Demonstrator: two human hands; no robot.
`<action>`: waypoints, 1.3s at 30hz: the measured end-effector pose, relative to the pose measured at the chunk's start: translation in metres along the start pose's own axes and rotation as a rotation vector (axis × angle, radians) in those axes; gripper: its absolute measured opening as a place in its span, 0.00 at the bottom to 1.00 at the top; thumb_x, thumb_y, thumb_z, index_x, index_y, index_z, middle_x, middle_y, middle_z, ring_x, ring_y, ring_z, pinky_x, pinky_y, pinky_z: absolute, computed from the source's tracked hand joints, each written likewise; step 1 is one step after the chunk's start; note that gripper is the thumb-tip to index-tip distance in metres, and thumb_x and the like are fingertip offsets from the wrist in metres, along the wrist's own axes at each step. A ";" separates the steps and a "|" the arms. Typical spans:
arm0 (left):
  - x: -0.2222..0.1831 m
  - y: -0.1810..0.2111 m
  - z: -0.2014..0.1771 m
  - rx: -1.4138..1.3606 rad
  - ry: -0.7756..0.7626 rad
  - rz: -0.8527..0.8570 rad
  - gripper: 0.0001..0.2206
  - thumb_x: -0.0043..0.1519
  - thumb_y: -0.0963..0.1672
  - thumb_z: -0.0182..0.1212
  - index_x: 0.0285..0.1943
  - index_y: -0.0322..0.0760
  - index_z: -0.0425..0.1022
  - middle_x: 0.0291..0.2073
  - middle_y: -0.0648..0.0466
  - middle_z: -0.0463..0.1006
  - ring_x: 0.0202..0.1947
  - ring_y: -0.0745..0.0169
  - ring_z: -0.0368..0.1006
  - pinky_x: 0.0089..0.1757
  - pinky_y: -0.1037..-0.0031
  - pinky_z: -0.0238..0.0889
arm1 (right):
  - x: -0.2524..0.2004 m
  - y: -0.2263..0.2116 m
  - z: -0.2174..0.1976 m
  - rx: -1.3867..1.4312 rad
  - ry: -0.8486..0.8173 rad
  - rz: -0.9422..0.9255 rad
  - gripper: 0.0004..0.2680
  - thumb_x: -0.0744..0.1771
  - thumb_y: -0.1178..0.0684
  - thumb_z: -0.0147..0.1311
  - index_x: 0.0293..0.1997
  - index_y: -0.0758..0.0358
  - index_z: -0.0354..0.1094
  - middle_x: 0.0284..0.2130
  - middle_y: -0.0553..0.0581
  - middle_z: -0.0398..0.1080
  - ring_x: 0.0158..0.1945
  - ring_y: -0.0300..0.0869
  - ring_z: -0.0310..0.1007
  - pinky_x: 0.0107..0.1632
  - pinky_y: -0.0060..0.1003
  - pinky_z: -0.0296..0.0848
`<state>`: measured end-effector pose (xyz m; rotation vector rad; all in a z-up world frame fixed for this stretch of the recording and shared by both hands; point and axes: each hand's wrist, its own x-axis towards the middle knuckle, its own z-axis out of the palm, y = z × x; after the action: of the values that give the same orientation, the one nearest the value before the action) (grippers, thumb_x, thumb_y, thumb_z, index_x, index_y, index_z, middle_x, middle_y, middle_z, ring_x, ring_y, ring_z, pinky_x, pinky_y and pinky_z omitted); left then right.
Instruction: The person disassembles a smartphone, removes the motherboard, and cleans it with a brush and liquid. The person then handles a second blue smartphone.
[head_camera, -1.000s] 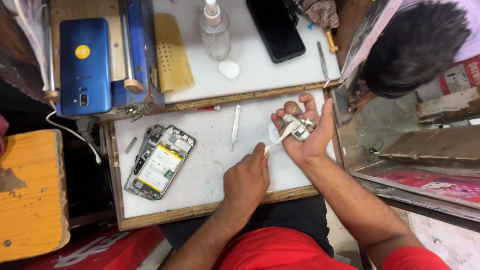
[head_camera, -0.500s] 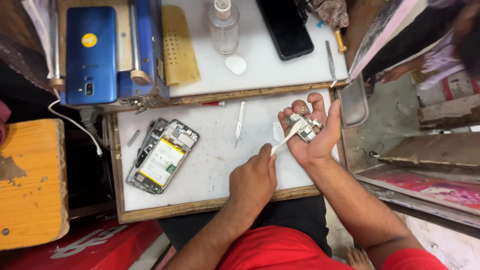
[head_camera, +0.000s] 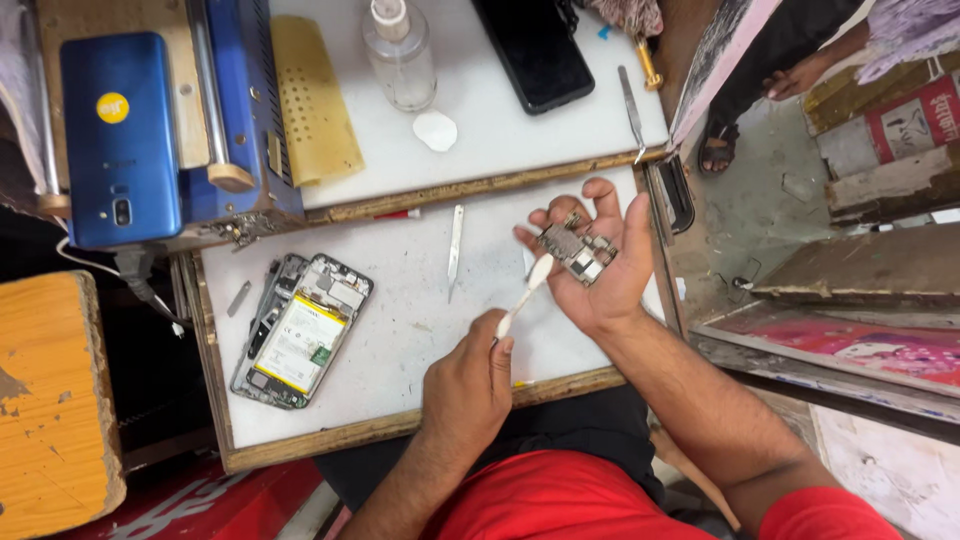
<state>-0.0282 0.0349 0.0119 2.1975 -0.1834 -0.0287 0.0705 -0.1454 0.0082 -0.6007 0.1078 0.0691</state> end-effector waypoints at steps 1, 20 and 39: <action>0.003 0.001 0.000 0.017 0.050 0.082 0.12 0.69 0.43 0.55 0.60 0.35 0.70 0.33 0.43 0.81 0.31 0.43 0.80 0.31 0.58 0.72 | 0.001 0.000 0.003 -0.022 0.014 0.024 0.18 0.70 0.27 0.39 0.51 0.50 0.60 0.37 0.56 0.69 0.53 0.51 0.72 0.63 0.59 0.70; 0.019 0.004 0.004 0.400 -0.038 0.302 0.33 0.60 0.36 0.60 0.76 0.52 0.64 0.30 0.52 0.71 0.24 0.63 0.72 0.25 0.71 0.71 | 0.004 -0.001 -0.003 -0.041 0.054 0.008 0.19 0.71 0.27 0.38 0.52 0.50 0.59 0.36 0.56 0.68 0.47 0.49 0.71 0.58 0.57 0.70; 0.012 -0.004 0.019 0.365 -0.045 0.251 0.31 0.61 0.37 0.61 0.76 0.50 0.63 0.27 0.53 0.69 0.20 0.63 0.69 0.23 0.71 0.70 | 0.005 0.002 -0.008 -0.020 0.018 -0.013 0.19 0.72 0.28 0.35 0.51 0.51 0.59 0.35 0.58 0.69 0.45 0.50 0.72 0.56 0.57 0.71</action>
<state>-0.0176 0.0204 -0.0019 2.5205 -0.5241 0.1027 0.0747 -0.1483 -0.0001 -0.6218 0.1207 0.0523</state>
